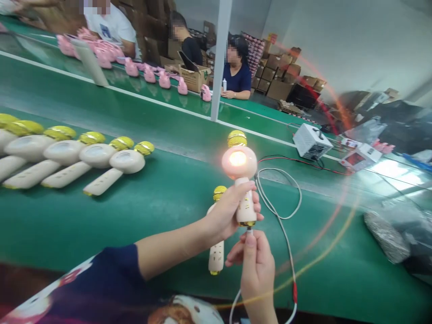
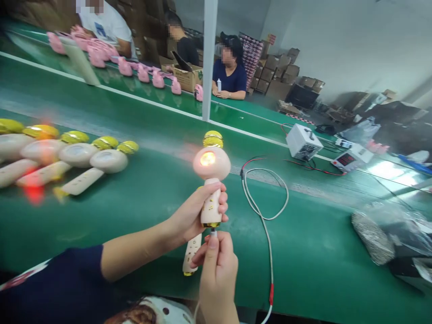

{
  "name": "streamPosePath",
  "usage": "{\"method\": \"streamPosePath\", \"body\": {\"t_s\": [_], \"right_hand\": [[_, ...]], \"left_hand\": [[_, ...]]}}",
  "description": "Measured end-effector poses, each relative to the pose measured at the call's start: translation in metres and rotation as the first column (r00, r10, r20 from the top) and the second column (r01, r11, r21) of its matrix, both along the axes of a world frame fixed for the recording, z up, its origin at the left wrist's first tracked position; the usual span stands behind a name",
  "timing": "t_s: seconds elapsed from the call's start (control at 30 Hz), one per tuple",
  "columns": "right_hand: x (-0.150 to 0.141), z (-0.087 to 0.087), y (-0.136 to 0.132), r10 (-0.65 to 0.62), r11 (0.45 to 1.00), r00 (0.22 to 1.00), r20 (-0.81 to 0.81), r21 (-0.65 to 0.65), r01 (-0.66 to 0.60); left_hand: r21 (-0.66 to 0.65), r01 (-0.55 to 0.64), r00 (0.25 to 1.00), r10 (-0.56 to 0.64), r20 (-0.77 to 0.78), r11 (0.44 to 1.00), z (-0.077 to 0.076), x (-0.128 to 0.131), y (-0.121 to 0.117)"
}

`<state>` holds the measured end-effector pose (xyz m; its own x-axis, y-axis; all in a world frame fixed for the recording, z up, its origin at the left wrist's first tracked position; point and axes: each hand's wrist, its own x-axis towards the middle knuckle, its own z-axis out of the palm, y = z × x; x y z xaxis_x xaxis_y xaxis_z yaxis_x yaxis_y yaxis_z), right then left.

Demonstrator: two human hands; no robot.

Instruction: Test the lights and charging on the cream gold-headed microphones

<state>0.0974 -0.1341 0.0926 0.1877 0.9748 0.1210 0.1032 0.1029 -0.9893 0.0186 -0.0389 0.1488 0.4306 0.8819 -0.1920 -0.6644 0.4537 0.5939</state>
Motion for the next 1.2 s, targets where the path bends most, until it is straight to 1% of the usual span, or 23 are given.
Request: {"method": "streamPosePath", "body": {"t_s": [0.07, 0.17, 0.23, 0.33, 0.43, 0.53, 0.67, 0.8, 0.87, 0.93, 1.03, 1.2], "right_hand": [[0.000, 0.002, -0.005, -0.046, 0.999, 0.999, 0.024, -0.010, 0.047], [-0.002, 0.008, -0.010, -0.114, 0.991, 0.991, 0.066, -0.058, 0.118], [-0.004, 0.012, -0.012, -0.130, 0.986, 0.987, 0.092, -0.088, 0.138], [-0.007, 0.017, -0.012, -0.131, 0.986, 0.984, 0.123, -0.086, 0.142], [-0.008, 0.021, -0.012, -0.150, 0.982, 0.975, 0.163, -0.092, 0.166], [-0.008, 0.024, -0.013, -0.146, 0.978, 0.975, 0.168, -0.121, 0.167], [-0.008, 0.028, -0.014, -0.132, 0.973, 0.982, 0.134, -0.170, 0.154], [-0.006, 0.022, -0.015, -0.133, 0.975, 0.988, 0.078, -0.170, 0.144], [-0.005, 0.016, -0.014, -0.096, 0.985, 0.995, 0.025, -0.144, 0.099], [-0.006, 0.011, -0.014, -0.069, 0.989, 0.997, -0.038, -0.131, 0.063], [-0.011, 0.007, -0.013, -0.096, 0.988, 0.992, -0.080, -0.127, 0.085], [-0.019, 0.000, -0.014, -0.134, 0.986, 0.991, -0.029, -0.102, 0.130]], "left_hand": [[-0.046, 0.047, 0.997, -0.044, 0.060, 0.998, 0.000, 0.000, -0.001], [-0.103, 0.126, 0.987, -0.114, 0.115, 0.987, -0.001, -0.001, 0.000], [-0.126, 0.141, 0.984, -0.125, 0.126, 0.982, -0.001, -0.002, -0.001], [-0.131, 0.153, 0.982, -0.136, 0.131, 0.980, 0.001, -0.002, -0.003], [-0.113, 0.150, 0.983, -0.137, 0.119, 0.982, 0.003, -0.002, -0.005], [-0.075, 0.093, 0.994, -0.088, 0.060, 0.993, 0.004, -0.002, -0.007], [0.074, 0.057, 0.998, -0.054, -0.039, 0.996, 0.002, 0.000, -0.008], [0.205, -0.029, 0.997, 0.042, -0.062, 0.978, 0.004, 0.003, -0.013], [0.241, -0.045, 0.994, 0.067, -0.083, 0.969, 0.007, 0.003, -0.016], [0.258, -0.051, 0.989, 0.084, -0.118, 0.965, 0.009, 0.003, -0.020], [0.265, -0.059, 0.983, 0.102, -0.153, 0.962, 0.007, 0.002, -0.024], [0.246, -0.019, 0.980, 0.067, -0.189, 0.969, -0.004, 0.002, -0.031]]}}
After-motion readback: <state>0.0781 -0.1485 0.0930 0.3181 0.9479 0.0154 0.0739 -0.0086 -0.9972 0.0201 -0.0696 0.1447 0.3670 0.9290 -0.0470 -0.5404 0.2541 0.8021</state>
